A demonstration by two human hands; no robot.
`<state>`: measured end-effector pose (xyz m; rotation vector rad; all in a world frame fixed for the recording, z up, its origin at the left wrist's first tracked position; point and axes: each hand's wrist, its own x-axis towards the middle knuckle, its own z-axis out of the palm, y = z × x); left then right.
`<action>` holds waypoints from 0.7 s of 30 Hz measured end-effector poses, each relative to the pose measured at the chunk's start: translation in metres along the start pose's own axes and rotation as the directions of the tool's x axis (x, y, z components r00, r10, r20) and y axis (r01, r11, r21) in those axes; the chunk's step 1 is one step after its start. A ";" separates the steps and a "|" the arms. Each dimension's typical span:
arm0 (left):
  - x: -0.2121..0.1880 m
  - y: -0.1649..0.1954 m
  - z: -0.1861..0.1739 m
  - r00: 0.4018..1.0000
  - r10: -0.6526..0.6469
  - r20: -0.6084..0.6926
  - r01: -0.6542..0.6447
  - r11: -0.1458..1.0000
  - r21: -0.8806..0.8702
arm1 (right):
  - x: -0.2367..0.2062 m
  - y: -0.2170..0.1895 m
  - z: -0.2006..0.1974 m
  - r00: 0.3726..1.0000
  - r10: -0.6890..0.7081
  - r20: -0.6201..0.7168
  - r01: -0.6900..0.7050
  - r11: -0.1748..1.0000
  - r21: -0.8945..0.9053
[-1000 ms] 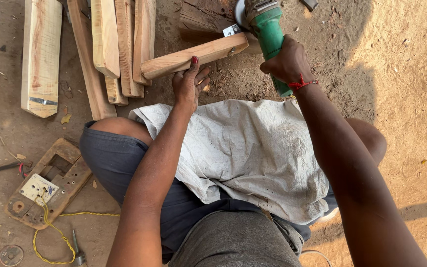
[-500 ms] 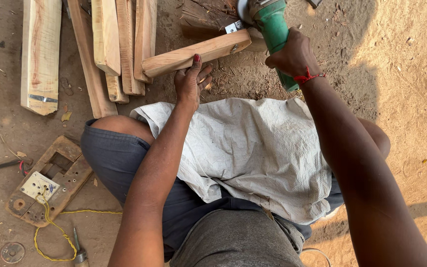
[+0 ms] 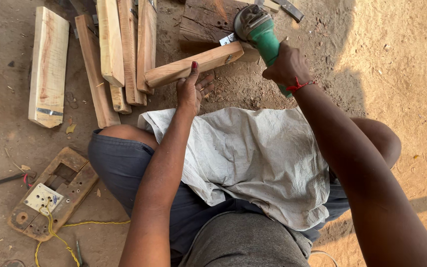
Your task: The person uses a handheld angle grinder to smooth and shape the edges of wooden handles that have metal blades attached. They hold each handle with one hand and grind along the edges and corners, rotating the piece to access different sides. Finished pieces are placed aside on the ground.
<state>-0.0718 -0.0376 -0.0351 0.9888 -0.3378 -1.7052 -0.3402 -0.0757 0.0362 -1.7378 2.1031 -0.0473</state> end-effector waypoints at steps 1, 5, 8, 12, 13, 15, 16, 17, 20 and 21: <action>0.000 0.002 0.001 1.000 0.000 0.000 0.000 1.000 -0.011 | -0.003 0.000 -0.002 1.000 -0.009 -0.012 0.008 0.999 -0.043; -0.008 0.011 -0.005 0.999 -0.022 0.034 0.022 1.000 -0.005 | -0.008 0.002 -0.011 0.991 -0.043 -0.125 0.049 0.998 0.041; -0.018 0.016 -0.016 0.999 -0.028 0.020 0.028 1.000 0.007 | -0.021 0.007 -0.007 0.998 0.012 -0.054 -0.010 1.000 0.029; -0.024 0.017 -0.008 0.997 -0.032 -0.075 0.032 0.999 -0.004 | -0.034 0.015 0.001 0.996 -0.045 -0.072 0.044 0.999 -0.015; -0.024 0.017 -0.002 0.992 -0.031 -0.122 0.030 1.000 -0.006 | -0.034 0.017 0.000 0.993 -0.044 -0.107 0.043 0.999 -0.003; -0.024 0.013 0.012 0.976 -0.031 -0.213 0.023 0.999 -0.039 | -0.032 0.023 -0.002 0.993 -0.035 -0.111 0.040 0.999 0.038; -0.022 0.010 0.019 0.967 -0.032 -0.252 0.019 0.998 -0.055 | -0.030 0.027 -0.003 0.995 -0.032 -0.095 0.038 0.997 0.065; -0.020 0.008 0.025 0.961 -0.010 -0.277 0.002 1.000 -0.030 | -0.028 0.030 -0.002 0.996 -0.030 -0.080 0.038 0.995 0.092; -0.014 -0.003 0.035 0.943 0.033 -0.332 -0.016 0.998 0.053 | -0.024 0.035 0.006 0.997 -0.072 0.019 0.070 0.992 0.109; -0.012 -0.006 0.035 0.941 0.047 -0.335 -0.014 0.995 0.100 | -0.023 0.035 0.010 0.997 -0.077 0.004 0.076 0.992 0.101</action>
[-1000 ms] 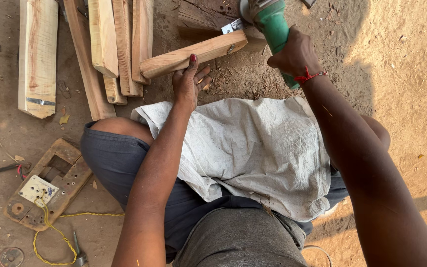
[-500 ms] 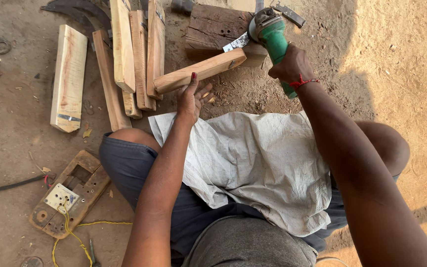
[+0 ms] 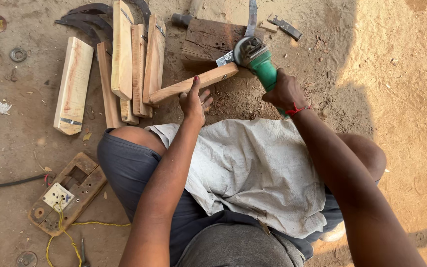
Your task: The person uses a handheld angle grinder to smooth and shape the edges of wooden handles that have metal blades attached. They hold each handle with one hand and grind along the edges and corners, rotating the piece to access different sides. Finished pieces are placed aside on the ground.
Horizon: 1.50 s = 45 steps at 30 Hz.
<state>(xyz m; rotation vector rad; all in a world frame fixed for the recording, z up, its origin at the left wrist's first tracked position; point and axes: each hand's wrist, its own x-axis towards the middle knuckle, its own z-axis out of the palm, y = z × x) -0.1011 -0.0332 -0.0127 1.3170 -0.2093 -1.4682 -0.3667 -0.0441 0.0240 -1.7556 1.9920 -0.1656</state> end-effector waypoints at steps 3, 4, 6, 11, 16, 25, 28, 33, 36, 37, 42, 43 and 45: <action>0.009 -0.010 -0.007 1.000 0.020 0.024 -0.020 1.000 -0.008 | 0.013 -0.002 0.009 0.999 -0.013 -0.048 0.015 0.999 0.049; 0.013 -0.013 -0.013 0.999 0.010 0.034 -0.009 1.000 -0.029 | 0.019 -0.002 0.009 0.998 0.001 -0.063 0.006 0.995 0.103; 0.019 -0.019 -0.026 0.998 0.010 0.062 -0.007 0.999 -0.039 | 0.025 -0.001 0.007 0.997 0.024 -0.071 -0.014 0.989 0.144; 0.041 -0.029 -0.053 0.986 -0.027 0.162 0.042 0.995 -0.091 | 0.020 0.001 0.005 0.998 0.050 0.027 -0.052 0.995 0.086; 0.060 -0.039 -0.049 0.995 -0.068 0.080 0.094 0.914 -0.395 | 0.037 -0.007 0.009 0.997 0.072 0.026 -0.073 0.996 0.056; 0.062 -0.035 -0.041 0.998 -0.024 0.064 0.045 0.931 -0.363 | 0.032 0.005 0.014 0.999 -0.040 0.031 0.040 0.999 0.023; 0.061 -0.031 -0.038 0.999 0.043 0.008 -0.039 0.961 -0.275 | 0.031 0.009 0.013 1.000 0.001 -0.009 0.001 0.992 0.124; 0.074 -0.004 -0.056 0.998 0.007 0.069 0.006 0.983 -0.182 | 0.014 0.018 0.008 0.998 -0.068 0.004 0.066 0.983 0.172; 0.080 0.008 -0.075 0.996 -0.073 0.060 0.083 0.980 -0.183 | 0.007 0.005 0.017 0.996 -0.071 0.047 0.067 0.995 0.080; 0.080 0.009 -0.078 0.994 -0.082 0.066 0.093 0.979 -0.180 | 0.007 -0.002 0.022 0.996 -0.062 0.066 0.057 0.995 0.081; 0.074 -0.011 -0.069 0.997 0.042 -0.066 -0.055 0.977 -0.207 | 0.014 -0.010 0.015 0.999 -0.031 0.042 0.029 0.999 0.034; 0.073 -0.016 -0.064 0.994 0.053 -0.099 -0.072 0.977 -0.200 | 0.018 -0.006 0.013 0.999 -0.014 0.035 0.013 0.999 0.050; 0.071 -0.023 -0.056 0.987 0.070 -0.143 -0.096 0.978 -0.186 | 0.028 0.003 0.009 1.000 -0.008 0.003 0.008 0.998 0.060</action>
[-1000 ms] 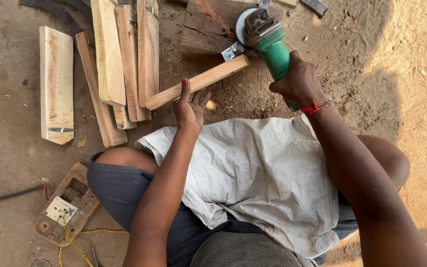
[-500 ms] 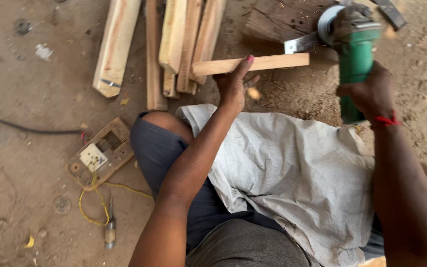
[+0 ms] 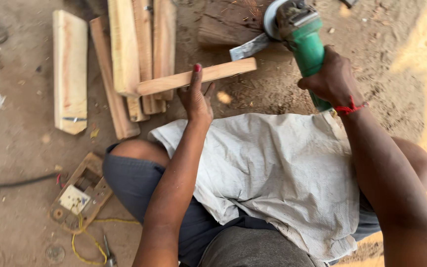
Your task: The person uses a handheld angle grinder to smooth and shape the edges of wooden handles that have metal blades attached. They hold each handle with one hand and grind along the edges and corners, rotating the piece to access different sides. Finished pieces are placed aside on the ground.
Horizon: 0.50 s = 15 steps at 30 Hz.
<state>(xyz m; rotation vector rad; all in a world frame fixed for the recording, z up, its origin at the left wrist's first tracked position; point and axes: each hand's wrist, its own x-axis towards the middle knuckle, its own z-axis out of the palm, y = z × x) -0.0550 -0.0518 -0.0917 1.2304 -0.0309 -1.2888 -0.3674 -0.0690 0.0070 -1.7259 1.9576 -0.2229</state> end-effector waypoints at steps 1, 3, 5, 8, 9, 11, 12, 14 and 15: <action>-0.001 -0.003 0.003 1.000 0.004 -0.013 -0.003 1.000 0.006 | 0.005 0.005 -0.002 1.000 -0.009 -0.019 0.009 1.000 -0.010; -0.002 -0.005 0.007 0.997 -0.031 0.073 0.037 0.997 -0.072 | 0.018 0.010 -0.002 0.999 0.026 -0.029 -0.025 0.999 0.039; 0.000 -0.003 0.009 0.988 -0.045 0.147 0.063 0.991 -0.119 | 0.024 0.010 -0.003 0.999 0.010 -0.043 -0.007 0.998 0.070; 0.006 0.003 0.010 0.974 -0.055 0.219 0.082 0.990 -0.116 | 0.017 -0.002 -0.002 0.999 -0.015 -0.034 0.017 0.998 0.063; 0.009 0.006 0.010 0.976 -0.049 0.211 0.071 0.993 -0.094 | 0.009 -0.007 -0.001 1.000 0.003 0.002 -0.003 0.998 0.063; 0.015 0.011 0.007 0.979 -0.052 0.199 0.065 0.996 -0.061 | -0.009 -0.018 0.004 0.998 -0.002 0.066 0.000 0.999 0.034; 0.017 0.013 0.004 0.979 -0.065 0.195 0.076 0.996 -0.048 | -0.019 -0.022 0.006 0.995 -0.019 0.096 0.019 1.000 0.005; 0.019 0.016 -0.003 0.979 -0.096 0.181 0.099 0.995 -0.005 | -0.034 -0.027 0.011 0.989 -0.038 0.144 0.041 0.999 -0.015; 0.019 0.017 -0.007 0.978 -0.114 0.174 0.111 0.993 0.025 | -0.039 -0.027 0.012 0.986 -0.039 0.160 0.040 0.999 -0.006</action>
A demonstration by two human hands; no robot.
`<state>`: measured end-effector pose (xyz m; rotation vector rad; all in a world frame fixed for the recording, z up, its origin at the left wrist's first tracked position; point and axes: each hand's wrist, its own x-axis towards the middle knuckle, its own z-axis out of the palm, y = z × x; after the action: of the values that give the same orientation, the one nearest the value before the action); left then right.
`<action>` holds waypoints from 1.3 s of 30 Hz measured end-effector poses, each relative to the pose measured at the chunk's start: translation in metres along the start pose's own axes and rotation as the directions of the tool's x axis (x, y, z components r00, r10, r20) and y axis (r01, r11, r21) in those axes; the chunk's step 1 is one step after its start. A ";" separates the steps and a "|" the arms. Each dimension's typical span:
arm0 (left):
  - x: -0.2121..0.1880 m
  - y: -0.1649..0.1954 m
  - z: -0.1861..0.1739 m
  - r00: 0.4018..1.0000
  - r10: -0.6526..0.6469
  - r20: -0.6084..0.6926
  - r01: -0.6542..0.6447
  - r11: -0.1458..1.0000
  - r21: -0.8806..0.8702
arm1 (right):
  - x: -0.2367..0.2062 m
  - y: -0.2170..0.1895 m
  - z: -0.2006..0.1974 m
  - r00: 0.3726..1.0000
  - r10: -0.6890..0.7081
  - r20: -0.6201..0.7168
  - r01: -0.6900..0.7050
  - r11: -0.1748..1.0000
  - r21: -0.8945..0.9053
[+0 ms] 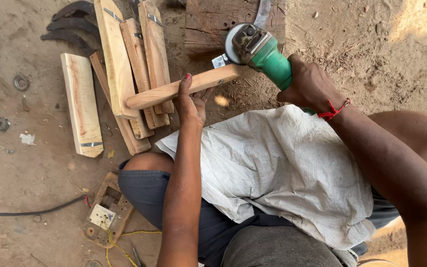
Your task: The person uses a handheld angle grinder to smooth and shape the edges of wooden handles that have metal blades attached. They hold each handle with one hand and grind along the edges and corners, rotating the piece to access different sides. Finished pieces are placed aside on the ground.
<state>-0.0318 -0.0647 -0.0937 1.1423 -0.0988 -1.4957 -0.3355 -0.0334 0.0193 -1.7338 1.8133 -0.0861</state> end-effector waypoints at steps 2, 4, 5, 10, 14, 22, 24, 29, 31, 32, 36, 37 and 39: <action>-0.003 0.000 -0.006 1.000 -0.025 0.004 0.024 0.999 0.044 | -0.006 0.003 0.001 1.000 0.023 0.012 -0.023 1.000 0.015; -0.006 -0.001 -0.010 0.999 -0.026 0.020 0.025 0.998 0.063 | -0.006 0.009 -0.001 0.999 0.053 0.009 -0.053 0.998 0.021; -0.007 -0.001 -0.010 0.999 -0.032 0.019 0.031 0.997 0.065 | -0.005 0.012 -0.004 0.998 0.058 -0.007 -0.058 0.998 0.015; -0.008 0.000 -0.004 0.999 -0.032 -0.034 0.034 0.997 0.064 | 0.013 0.024 -0.020 0.995 0.100 -0.025 -0.099 0.995 0.016; -0.009 0.002 -0.001 1.000 -0.031 -0.002 0.031 0.998 0.055 | 0.026 0.030 -0.024 0.993 0.114 -0.026 -0.114 0.994 0.004; -0.010 -0.002 -0.001 1.000 -0.025 -0.009 0.025 0.999 0.043 | 0.054 0.052 -0.035 0.991 0.119 -0.054 -0.120 0.993 -0.023; -0.010 -0.002 -0.001 1.000 -0.029 -0.008 0.029 0.999 0.041 | 0.061 0.058 -0.042 0.993 0.073 -0.091 -0.074 0.997 -0.010; -0.011 -0.001 0.000 1.000 -0.024 -0.012 0.025 1.000 0.015 | 0.085 0.062 -0.062 0.988 0.040 -0.152 -0.046 0.998 -0.041; -0.011 -0.002 0.001 0.999 -0.024 -0.033 0.025 1.000 0.016 | 0.097 0.062 -0.070 0.976 -0.007 -0.217 -0.001 0.999 -0.038; -0.011 -0.002 0.002 0.999 -0.027 -0.027 0.028 0.999 0.020 | 0.102 0.062 -0.073 0.977 -0.001 -0.215 -0.008 0.999 -0.042; -0.010 -0.003 0.002 1.000 -0.022 0.006 0.021 1.000 0.019 | 0.111 0.058 -0.069 0.987 0.085 -0.139 -0.096 0.993 -0.075; -0.010 -0.002 0.001 1.000 -0.018 0.014 0.018 1.000 0.012 | 0.112 0.057 -0.068 0.988 0.123 -0.098 -0.133 0.987 -0.093; -0.009 -0.003 0.000 1.000 -0.016 0.020 0.016 1.000 -0.009 | 0.112 0.056 -0.065 0.987 0.022 -0.161 -0.031 0.998 -0.048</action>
<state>-0.0353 -0.0569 -0.0902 1.1240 -0.0964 -1.5205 -0.4090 -0.1526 0.0035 -1.7814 1.9688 -0.1746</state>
